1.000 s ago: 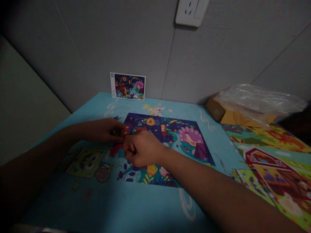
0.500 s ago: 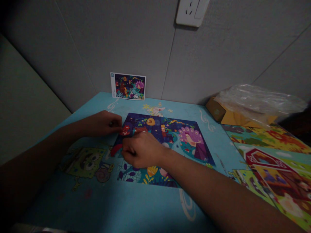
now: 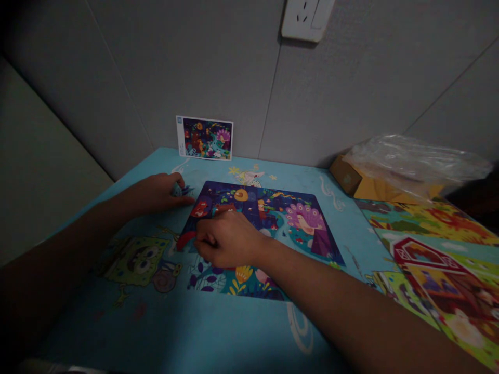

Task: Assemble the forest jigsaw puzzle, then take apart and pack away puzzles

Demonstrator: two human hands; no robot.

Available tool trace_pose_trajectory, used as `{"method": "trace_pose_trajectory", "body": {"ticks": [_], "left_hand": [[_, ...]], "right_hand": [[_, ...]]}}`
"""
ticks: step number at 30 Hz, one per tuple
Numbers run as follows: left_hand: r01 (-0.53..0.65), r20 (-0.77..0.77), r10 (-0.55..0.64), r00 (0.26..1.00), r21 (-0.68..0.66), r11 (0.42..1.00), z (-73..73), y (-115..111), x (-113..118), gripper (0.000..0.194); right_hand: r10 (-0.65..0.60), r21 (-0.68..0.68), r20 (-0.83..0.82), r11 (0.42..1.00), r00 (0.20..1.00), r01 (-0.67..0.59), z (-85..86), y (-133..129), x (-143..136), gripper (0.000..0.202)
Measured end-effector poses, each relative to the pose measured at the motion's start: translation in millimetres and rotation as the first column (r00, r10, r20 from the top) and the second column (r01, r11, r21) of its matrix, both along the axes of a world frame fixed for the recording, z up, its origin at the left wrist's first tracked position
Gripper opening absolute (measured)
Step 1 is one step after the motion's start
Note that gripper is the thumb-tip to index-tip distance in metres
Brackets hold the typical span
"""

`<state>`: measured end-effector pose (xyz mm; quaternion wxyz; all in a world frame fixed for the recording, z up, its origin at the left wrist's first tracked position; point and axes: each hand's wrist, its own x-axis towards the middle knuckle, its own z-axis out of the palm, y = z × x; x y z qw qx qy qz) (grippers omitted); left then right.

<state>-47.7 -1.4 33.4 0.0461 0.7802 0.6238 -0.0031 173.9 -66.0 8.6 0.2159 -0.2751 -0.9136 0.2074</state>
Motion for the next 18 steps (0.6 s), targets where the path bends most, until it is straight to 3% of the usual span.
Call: {"method": "trace_pose_trajectory", "body": {"ticks": [7,11,13,15,18], "left_hand": [[-0.037,0.029,0.038,0.999,-0.023,0.999,2.9,2,-1,0.055],[-0.024,0.291,-0.01,0.957,0.112,0.993,8.6,-4,8,0.033],[0.069,0.486,-0.117,0.866,0.116,0.991,12.4,-10,14,0.021],[0.258,0.663,-0.209,0.719,0.024,0.966,15.2,-16,19,0.019],[0.522,0.766,-0.259,0.589,-0.116,0.845,15.3,-22,21,0.022]], "right_hand": [[0.007,0.012,-0.027,1.0,1.0,-0.007,1.0,0,0,0.013],[-0.097,-0.03,-0.045,0.995,0.994,0.096,1.9,0,-1,0.014],[-0.241,-0.05,-0.096,0.97,0.966,0.237,2.4,1,-1,0.021],[-0.372,-0.073,-0.152,0.928,0.916,0.365,3.0,2,-1,0.029],[-0.402,-0.101,-0.211,0.916,0.891,0.389,3.1,3,-1,0.028]]}}
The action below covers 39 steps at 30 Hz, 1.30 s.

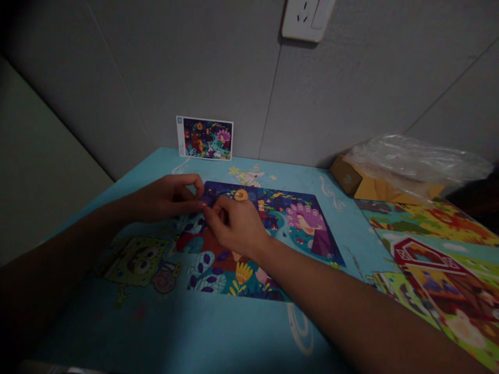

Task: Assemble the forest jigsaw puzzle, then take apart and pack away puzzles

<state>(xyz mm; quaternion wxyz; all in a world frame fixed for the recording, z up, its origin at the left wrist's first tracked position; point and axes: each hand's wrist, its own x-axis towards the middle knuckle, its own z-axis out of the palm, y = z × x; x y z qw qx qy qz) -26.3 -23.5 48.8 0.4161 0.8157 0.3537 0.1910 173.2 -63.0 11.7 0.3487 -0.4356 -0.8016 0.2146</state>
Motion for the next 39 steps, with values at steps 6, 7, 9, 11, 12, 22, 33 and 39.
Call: {"method": "trace_pose_trajectory", "body": {"ticks": [6,7,9,11,12,22,33,39], "left_hand": [[0.22,-0.052,-0.226,0.973,-0.11,0.969,-4.0,-3,0,0.021],[0.24,-0.059,-0.25,0.967,-0.132,0.962,-3.5,-4,0,0.02],[0.258,-0.073,-0.272,0.96,-0.159,0.953,-2.0,-4,0,0.018],[0.25,-0.087,-0.262,0.961,-0.131,0.959,-0.4,-3,0,0.016],[0.245,-0.089,-0.255,0.963,-0.111,0.963,0.0,-2,-1,0.015],[0.261,-0.196,-0.274,0.942,-0.089,0.961,-5.1,-1,-1,0.013],[0.272,-0.291,-0.327,0.899,-0.212,0.939,4.0,-7,-2,0.018],[0.264,-0.37,-0.32,0.872,-0.195,0.945,5.7,-11,1,0.018]], "right_hand": [[0.303,0.014,0.086,0.952,0.949,-0.305,-0.9,-2,1,0.017],[0.325,0.025,0.099,0.944,0.94,-0.329,-1.0,-3,1,0.017],[0.369,0.041,0.121,0.926,0.922,-0.376,-1.0,-3,2,0.014],[0.41,0.044,0.141,0.907,0.901,-0.419,-1.1,-2,3,0.011],[0.427,0.045,0.149,0.898,0.892,-0.437,-1.1,-2,3,0.01],[0.548,0.013,0.14,0.832,0.825,-0.555,-0.9,-4,2,0.016],[0.483,-0.001,0.236,0.868,0.843,-0.497,-1.1,-6,-1,0.021],[0.439,-0.012,0.179,0.896,0.881,-0.444,-4.0,-5,-1,0.005]]}}
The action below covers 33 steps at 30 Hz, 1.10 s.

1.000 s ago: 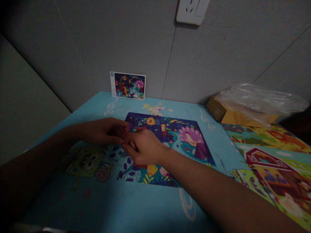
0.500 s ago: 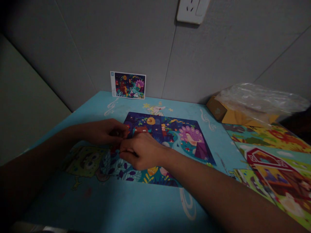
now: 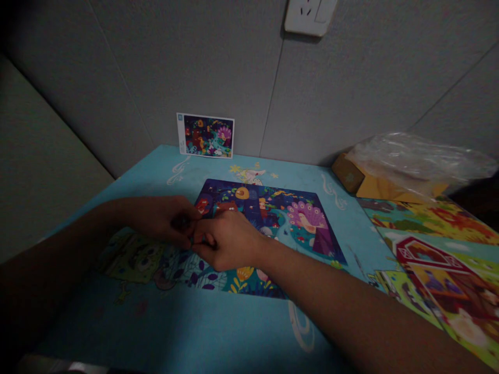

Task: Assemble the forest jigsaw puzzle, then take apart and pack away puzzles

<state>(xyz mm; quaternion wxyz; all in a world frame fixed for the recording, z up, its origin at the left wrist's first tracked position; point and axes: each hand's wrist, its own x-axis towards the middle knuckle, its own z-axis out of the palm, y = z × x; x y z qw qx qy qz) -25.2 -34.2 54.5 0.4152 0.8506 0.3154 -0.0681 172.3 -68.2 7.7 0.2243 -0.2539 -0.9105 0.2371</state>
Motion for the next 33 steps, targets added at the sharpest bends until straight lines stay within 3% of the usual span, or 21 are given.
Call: {"method": "trace_pose_trajectory", "body": {"ticks": [11,18,24,33], "left_hand": [[-0.007,-0.019,0.007,1.0,0.03,1.0,-0.2,3.3,-3.8,0.011],[-0.107,-0.204,0.073,0.976,-0.159,0.981,0.8,-2.3,-3.0,0.016],[-0.058,-0.162,0.041,0.986,-0.097,0.994,-1.0,-0.6,-4.4,0.015],[-0.075,-0.176,0.056,0.983,-0.102,0.992,0.4,-1.3,-3.6,0.013]], "right_hand": [[0.048,0.002,-0.002,0.999,0.999,-0.048,2.9,-1.4,1.1,0.01],[0.08,0.002,0.005,0.997,0.997,-0.08,3.5,0.3,2.1,0.01],[0.095,0.01,0.018,0.995,0.995,-0.095,2.1,0.6,3.1,0.013],[0.139,0.03,0.029,0.99,0.99,-0.14,0.3,2.9,3.6,0.018]]}}
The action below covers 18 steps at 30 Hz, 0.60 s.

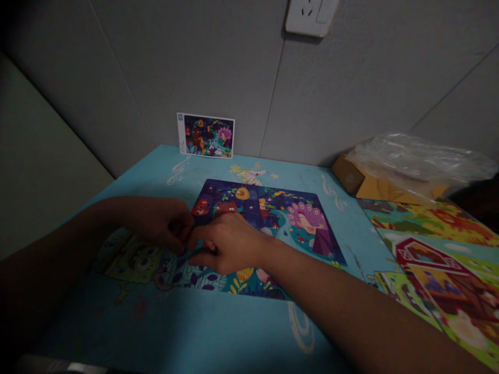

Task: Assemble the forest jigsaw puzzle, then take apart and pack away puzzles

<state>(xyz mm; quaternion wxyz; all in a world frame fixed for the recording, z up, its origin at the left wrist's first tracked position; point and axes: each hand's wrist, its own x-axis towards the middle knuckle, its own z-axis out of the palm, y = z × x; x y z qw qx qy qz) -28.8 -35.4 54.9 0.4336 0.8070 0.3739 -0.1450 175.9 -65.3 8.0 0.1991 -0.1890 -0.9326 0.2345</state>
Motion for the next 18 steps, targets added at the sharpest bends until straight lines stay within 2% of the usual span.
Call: {"method": "trace_pose_trajectory", "body": {"ticks": [6,10,12,14,16,18], "left_hand": [[-0.032,-0.027,0.031,0.999,-0.024,0.999,-1.3,-1,0,0.015],[0.003,0.019,-0.002,1.0,-0.016,1.0,-1.3,-1,0,0.012],[0.04,0.071,-0.043,0.997,0.039,0.998,-1.2,0,0,0.013],[0.009,0.136,-0.035,0.99,0.186,0.983,-1.7,3,1,0.016],[-0.139,0.226,0.05,0.973,0.396,0.908,-3.5,7,2,0.018],[-0.31,0.314,0.149,0.938,0.56,0.768,-7.5,12,4,0.02]], "right_hand": [[-0.002,0.029,-0.019,1.0,1.0,0.002,-0.2,-2,0,0.012],[-0.01,0.04,-0.154,0.999,0.988,0.016,0.1,-5,1,0.015],[-0.024,0.042,-0.202,0.999,0.979,0.033,0.8,-6,0,0.017],[-0.008,0.046,-0.172,0.999,0.985,0.016,1.7,-7,-1,0.015],[0.017,0.058,-0.091,0.998,0.996,-0.012,2.7,-8,-3,0.012],[0.015,0.094,-0.019,0.995,1.0,-0.013,3.7,-8,-4,0.01]]}}
